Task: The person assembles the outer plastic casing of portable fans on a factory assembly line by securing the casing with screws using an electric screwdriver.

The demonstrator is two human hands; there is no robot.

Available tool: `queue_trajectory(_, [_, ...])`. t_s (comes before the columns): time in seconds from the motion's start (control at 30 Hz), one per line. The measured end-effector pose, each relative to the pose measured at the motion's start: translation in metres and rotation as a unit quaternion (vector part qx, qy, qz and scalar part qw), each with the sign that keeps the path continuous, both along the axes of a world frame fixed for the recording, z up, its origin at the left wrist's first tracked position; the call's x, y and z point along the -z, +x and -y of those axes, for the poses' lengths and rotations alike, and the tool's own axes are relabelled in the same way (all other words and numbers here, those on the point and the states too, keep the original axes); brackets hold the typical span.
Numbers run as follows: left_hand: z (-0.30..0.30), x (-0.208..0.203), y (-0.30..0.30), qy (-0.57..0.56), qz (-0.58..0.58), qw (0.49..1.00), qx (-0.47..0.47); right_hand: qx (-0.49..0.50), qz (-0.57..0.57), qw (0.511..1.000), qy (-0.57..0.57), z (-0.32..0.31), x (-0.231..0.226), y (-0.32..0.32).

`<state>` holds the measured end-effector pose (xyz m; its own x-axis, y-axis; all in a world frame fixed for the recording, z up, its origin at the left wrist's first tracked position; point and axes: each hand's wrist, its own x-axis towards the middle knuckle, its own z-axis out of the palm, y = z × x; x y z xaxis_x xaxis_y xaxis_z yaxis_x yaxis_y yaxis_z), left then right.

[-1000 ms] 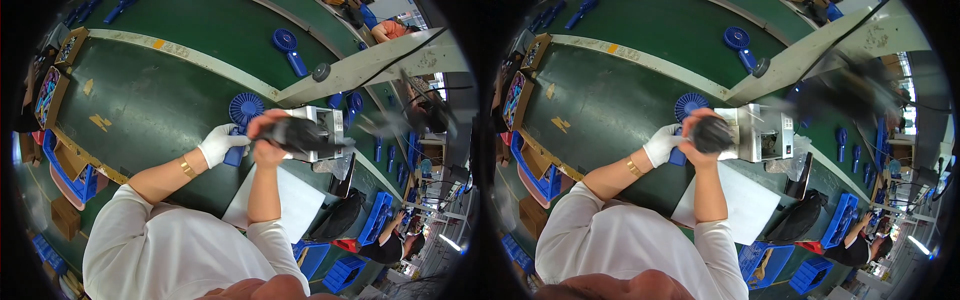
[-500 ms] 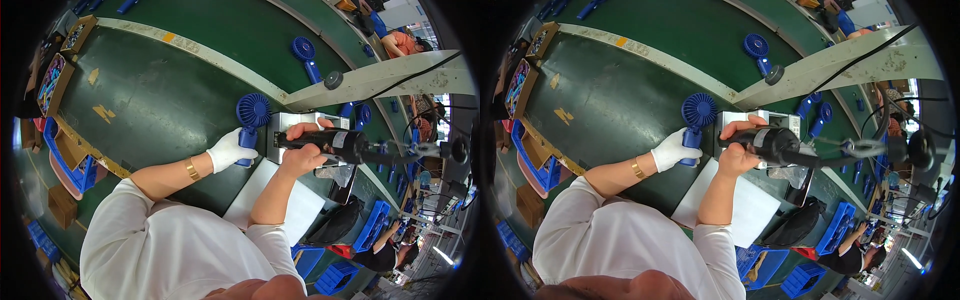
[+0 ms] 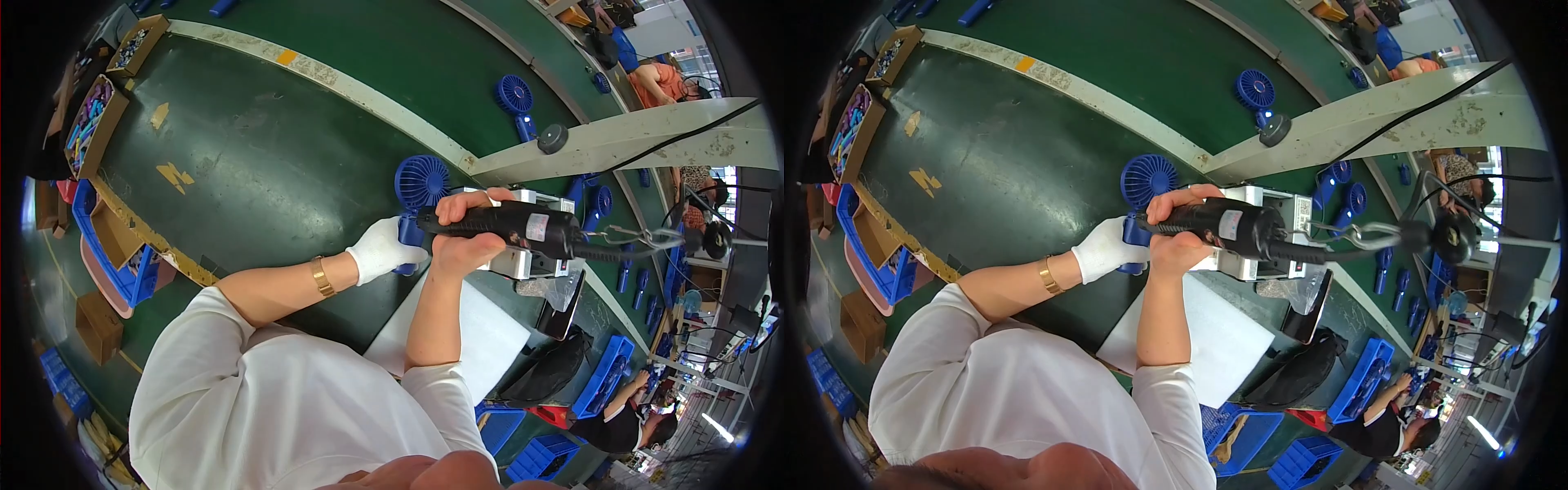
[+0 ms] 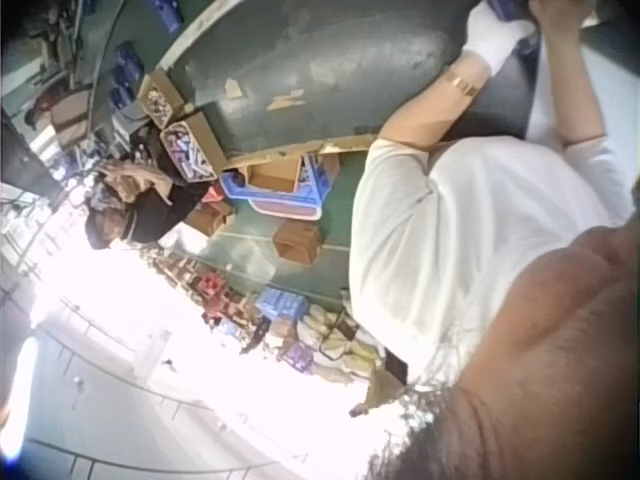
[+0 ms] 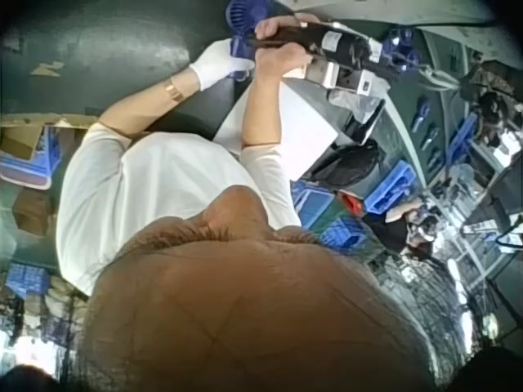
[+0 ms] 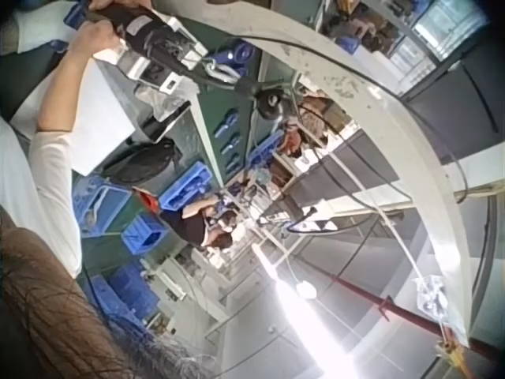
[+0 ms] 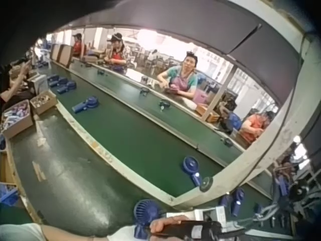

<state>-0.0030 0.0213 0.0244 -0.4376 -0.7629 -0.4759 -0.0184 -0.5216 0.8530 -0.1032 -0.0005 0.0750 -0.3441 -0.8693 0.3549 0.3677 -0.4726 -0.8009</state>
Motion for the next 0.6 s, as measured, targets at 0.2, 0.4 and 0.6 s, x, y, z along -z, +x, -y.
queue_trajectory(0.2, [0.001,-0.005,0.000,-0.020,0.022,0.999,-0.028,0.006,-0.014,1.000,-0.019,0.004,0.020,0.008])
queue_trajectory(0.4, [0.000,-0.003,-0.003,0.004,-0.039,0.998,-0.039,-0.031,0.003,0.999,-0.018,0.006,0.020,0.002])
queue_trajectory(0.6, [-0.001,-0.006,0.000,-0.004,-0.072,0.994,-0.083,0.073,-0.031,0.997,-0.025,-0.018,-0.015,-0.020])
